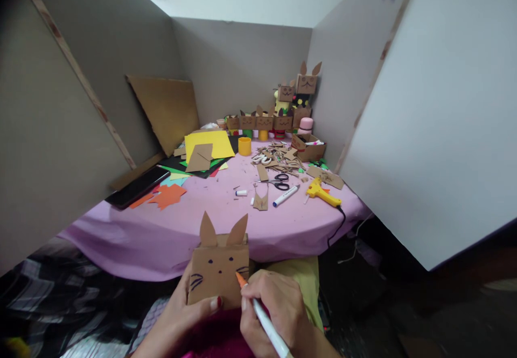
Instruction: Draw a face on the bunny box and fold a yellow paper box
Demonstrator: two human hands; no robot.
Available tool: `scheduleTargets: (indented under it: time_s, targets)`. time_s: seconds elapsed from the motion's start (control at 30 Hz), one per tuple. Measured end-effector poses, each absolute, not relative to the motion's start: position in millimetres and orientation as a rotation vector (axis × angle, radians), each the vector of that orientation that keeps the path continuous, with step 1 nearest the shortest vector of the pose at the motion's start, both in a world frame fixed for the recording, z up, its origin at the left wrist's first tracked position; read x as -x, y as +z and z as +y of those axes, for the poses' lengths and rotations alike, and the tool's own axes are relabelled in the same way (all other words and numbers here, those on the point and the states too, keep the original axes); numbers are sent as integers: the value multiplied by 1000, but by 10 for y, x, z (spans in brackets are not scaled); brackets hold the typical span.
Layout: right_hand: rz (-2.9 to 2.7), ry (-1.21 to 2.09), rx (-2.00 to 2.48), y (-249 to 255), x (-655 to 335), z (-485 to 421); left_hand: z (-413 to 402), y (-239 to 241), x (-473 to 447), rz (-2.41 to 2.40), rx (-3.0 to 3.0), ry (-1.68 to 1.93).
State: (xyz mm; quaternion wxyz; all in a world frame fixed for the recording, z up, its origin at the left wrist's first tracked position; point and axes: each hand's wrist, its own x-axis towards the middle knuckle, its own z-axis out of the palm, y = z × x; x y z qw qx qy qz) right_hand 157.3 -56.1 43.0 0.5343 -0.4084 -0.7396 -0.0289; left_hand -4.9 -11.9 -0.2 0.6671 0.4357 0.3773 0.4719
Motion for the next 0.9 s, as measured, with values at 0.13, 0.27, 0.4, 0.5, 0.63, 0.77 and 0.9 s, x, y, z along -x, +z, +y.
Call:
scheduleTargets:
  time_s: [0.13,0.27,0.4,0.5,0.63,0.77,0.9]
  targets:
    - [-1737,-88,982,420,-1566,-556,-122,14,63,880,-978,1053]
    - [-1762,-95,985,409,-1572,-560,-125,35,73,881,-987,1039]
    - [-1759,-90,975,404,-1575,-556,-128,23,74,871,-978,1044]
    - [-1747,-88,979,402,-1576,-551,-128,1,68,896,-977,1051]
    - [-1762,-77,965,410,-1581,-554,-128,-8,57,884,-968,1079]
    - [-1760,-110,988,424,-1563,-556,-124,0,57,868,-984,1067]
    - [-1698,-115,992,394,-1560,-552,-125,-2,56,826,-988,1064]
